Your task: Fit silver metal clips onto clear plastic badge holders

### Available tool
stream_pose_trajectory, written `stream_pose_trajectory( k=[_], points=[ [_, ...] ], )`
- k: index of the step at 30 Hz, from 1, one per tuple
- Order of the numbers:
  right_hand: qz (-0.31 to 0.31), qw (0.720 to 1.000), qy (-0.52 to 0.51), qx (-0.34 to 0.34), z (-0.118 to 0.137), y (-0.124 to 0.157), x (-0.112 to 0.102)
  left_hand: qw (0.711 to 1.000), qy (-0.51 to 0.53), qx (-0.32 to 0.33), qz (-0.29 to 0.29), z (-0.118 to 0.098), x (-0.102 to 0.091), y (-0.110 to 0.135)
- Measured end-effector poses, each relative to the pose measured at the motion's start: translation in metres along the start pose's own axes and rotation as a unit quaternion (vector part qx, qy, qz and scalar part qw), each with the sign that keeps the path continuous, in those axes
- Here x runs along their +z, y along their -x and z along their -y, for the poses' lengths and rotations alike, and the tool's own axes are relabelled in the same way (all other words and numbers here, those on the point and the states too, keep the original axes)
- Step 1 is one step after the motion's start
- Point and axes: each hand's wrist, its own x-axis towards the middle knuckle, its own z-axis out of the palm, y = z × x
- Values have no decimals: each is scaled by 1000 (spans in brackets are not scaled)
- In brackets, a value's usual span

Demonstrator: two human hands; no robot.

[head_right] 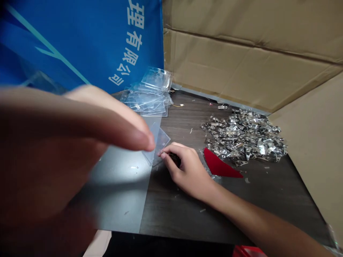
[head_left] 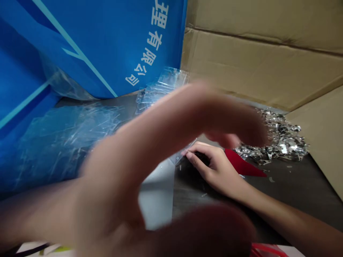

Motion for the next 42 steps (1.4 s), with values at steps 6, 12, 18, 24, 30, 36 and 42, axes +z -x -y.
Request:
stream_pose_trajectory(
  k=[6,12,18,24,30,36,42],
  points=[
    [1,999,20,-42,-1,1,2,973,-229,9,30,103,-3,-4],
    [-41,998,36,-41,-5,-1,0,987,-79,-137,30,133,-11,-15],
    [-75,996,27,31,-10,-4,-1,984,-24,-170,52,104,-32,-47],
    [-135,985,-56,95,-12,-7,-5,987,-99,-130,-9,74,-61,-93],
    [-123,987,-53,92,-15,-10,-5,917,-378,58,-112,68,-76,-160],
    [-117,989,-39,78,-16,-10,-5,826,-546,100,-98,98,-70,-201],
    [-112,993,14,44,-8,-9,-10,774,-627,76,39,138,-72,-191]
  ],
)
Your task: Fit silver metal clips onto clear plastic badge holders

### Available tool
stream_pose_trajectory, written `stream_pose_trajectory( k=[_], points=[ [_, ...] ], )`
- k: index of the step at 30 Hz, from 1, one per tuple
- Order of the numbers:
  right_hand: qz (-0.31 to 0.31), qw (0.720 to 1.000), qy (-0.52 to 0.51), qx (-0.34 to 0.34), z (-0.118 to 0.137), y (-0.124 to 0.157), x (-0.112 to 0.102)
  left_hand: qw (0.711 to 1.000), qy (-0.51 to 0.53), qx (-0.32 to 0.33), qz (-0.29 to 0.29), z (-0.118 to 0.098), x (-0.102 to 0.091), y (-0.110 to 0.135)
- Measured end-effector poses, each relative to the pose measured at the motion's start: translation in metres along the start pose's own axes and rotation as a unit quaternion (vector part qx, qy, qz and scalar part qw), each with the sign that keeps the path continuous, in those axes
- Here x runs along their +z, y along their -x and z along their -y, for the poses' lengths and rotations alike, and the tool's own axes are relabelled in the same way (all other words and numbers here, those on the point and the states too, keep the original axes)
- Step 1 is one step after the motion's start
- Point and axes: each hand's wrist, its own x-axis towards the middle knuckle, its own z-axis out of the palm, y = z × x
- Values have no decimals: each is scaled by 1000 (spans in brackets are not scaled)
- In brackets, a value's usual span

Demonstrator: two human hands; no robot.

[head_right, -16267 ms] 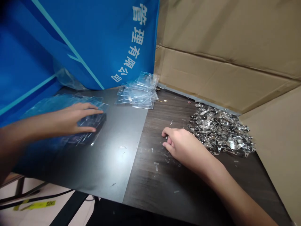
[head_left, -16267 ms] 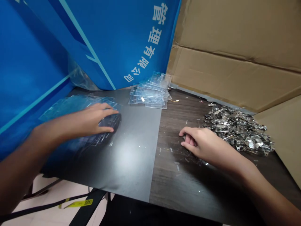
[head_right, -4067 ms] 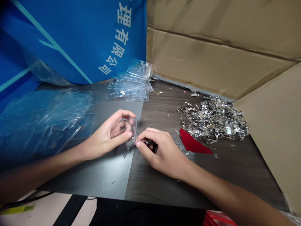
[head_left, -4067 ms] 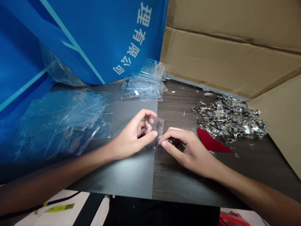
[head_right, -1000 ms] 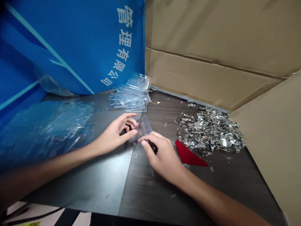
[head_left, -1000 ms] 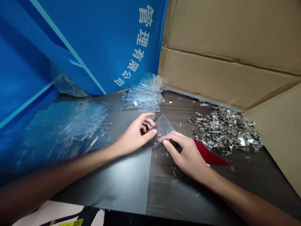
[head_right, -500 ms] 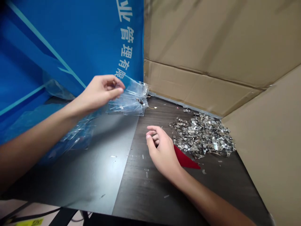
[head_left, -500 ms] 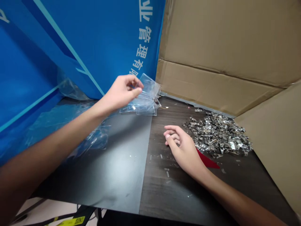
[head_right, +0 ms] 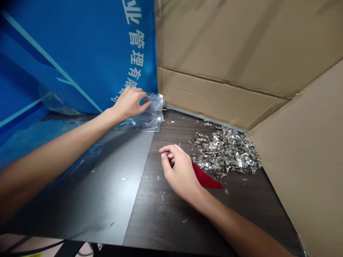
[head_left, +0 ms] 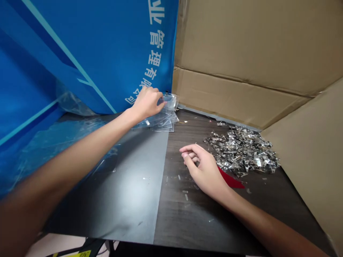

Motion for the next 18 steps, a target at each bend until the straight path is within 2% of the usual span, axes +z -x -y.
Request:
stream_pose_trajectory(
  k=[5,10,14,18],
  points=[
    [-12,992,109,-61,6,-11,-22,999,1,38,29,13,-7,31],
    [-101,949,288,-83,-9,-37,-62,997,8,45,69,25,-9,51],
    [-136,933,327,-67,-24,-51,-82,993,10,62,101,23,3,49],
    [-140,929,335,-68,-25,-52,-85,992,17,66,101,15,8,36]
  ],
)
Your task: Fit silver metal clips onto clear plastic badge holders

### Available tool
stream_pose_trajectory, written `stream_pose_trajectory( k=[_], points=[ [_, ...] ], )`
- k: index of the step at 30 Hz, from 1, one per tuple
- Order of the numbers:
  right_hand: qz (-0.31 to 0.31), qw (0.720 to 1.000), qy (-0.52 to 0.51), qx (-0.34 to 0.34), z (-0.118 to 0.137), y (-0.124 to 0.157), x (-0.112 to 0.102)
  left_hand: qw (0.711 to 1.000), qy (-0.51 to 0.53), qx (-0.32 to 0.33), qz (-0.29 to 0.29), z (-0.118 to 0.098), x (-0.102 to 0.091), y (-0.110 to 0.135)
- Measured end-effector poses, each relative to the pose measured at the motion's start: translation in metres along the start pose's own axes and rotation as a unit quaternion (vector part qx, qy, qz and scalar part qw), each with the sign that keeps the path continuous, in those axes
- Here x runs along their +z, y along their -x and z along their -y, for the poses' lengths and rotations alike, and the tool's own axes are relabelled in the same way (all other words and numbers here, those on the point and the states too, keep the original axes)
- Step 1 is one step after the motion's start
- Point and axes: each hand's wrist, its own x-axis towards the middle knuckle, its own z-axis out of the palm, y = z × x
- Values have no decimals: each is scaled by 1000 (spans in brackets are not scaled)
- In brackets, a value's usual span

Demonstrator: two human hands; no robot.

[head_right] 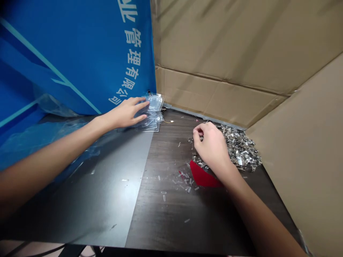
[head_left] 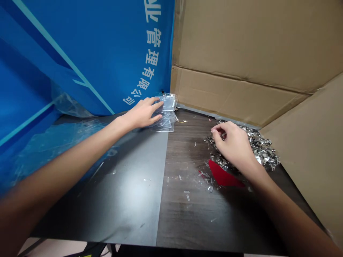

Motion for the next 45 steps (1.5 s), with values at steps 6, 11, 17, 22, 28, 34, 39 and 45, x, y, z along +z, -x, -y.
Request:
stream_pose_trajectory(
  k=[6,11,17,22,28,34,39,45],
  points=[
    [0,1000,5,0,4,1,-2,1000,0,-17,11,-5,-6,-20],
    [2,1000,12,10,1,-2,-3,999,18,-26,-19,-8,-4,-34],
    [2,1000,20,8,-5,-3,-3,996,55,-33,-69,-7,-1,-50],
    [20,999,49,6,-12,-4,-4,996,41,-45,-63,-6,-2,-54],
    [74,992,98,0,-26,-5,-4,994,21,-47,-100,-4,-12,-40],
    [101,982,159,-30,-39,-2,6,998,-15,-54,0,-4,-44,27],
    [122,979,157,-41,-47,-1,13,981,14,-123,147,23,-60,98],
    [129,980,150,-15,-44,0,13,959,27,-184,214,56,-46,172]
  ],
)
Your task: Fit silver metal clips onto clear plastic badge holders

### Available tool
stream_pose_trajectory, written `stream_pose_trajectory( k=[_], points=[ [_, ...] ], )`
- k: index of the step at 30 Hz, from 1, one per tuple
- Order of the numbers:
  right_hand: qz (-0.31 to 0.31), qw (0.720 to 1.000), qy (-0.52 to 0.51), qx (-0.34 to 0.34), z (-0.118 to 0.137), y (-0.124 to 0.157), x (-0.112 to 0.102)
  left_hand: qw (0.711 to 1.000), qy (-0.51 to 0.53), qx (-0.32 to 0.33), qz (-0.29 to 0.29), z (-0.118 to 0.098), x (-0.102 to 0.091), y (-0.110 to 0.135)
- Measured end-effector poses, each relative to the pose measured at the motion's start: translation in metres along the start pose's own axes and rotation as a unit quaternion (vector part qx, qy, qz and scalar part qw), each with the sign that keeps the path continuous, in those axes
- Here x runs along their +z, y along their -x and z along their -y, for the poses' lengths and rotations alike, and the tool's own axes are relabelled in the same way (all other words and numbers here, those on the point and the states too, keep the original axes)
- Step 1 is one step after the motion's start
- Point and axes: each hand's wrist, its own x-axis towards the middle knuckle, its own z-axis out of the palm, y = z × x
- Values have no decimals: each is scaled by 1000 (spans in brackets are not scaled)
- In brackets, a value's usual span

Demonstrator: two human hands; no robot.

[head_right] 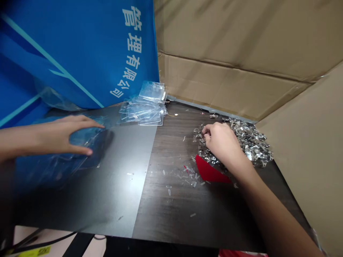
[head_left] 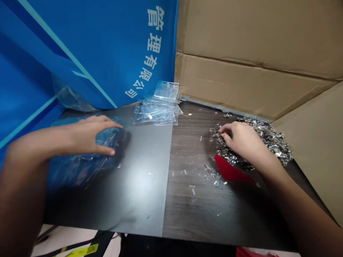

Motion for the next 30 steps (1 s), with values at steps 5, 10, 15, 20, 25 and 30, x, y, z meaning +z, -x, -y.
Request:
stream_pose_trajectory(
  k=[5,10,15,20,25,30],
  points=[
    [8,999,-37,36,1,1,-1,999,-16,-47,19,-2,8,6],
    [0,999,-38,37,-1,2,3,993,-32,-102,40,-21,-9,-8],
    [8,998,-46,45,5,1,3,988,-103,-113,0,-25,-3,-20],
    [10,998,-47,46,10,3,-5,991,-97,-87,6,-31,0,-18],
    [-33,998,-12,44,19,9,-18,995,-34,-92,8,-42,-6,-6],
    [-50,996,-52,57,31,11,-24,994,-20,-110,-3,-48,-9,-7]
  ],
)
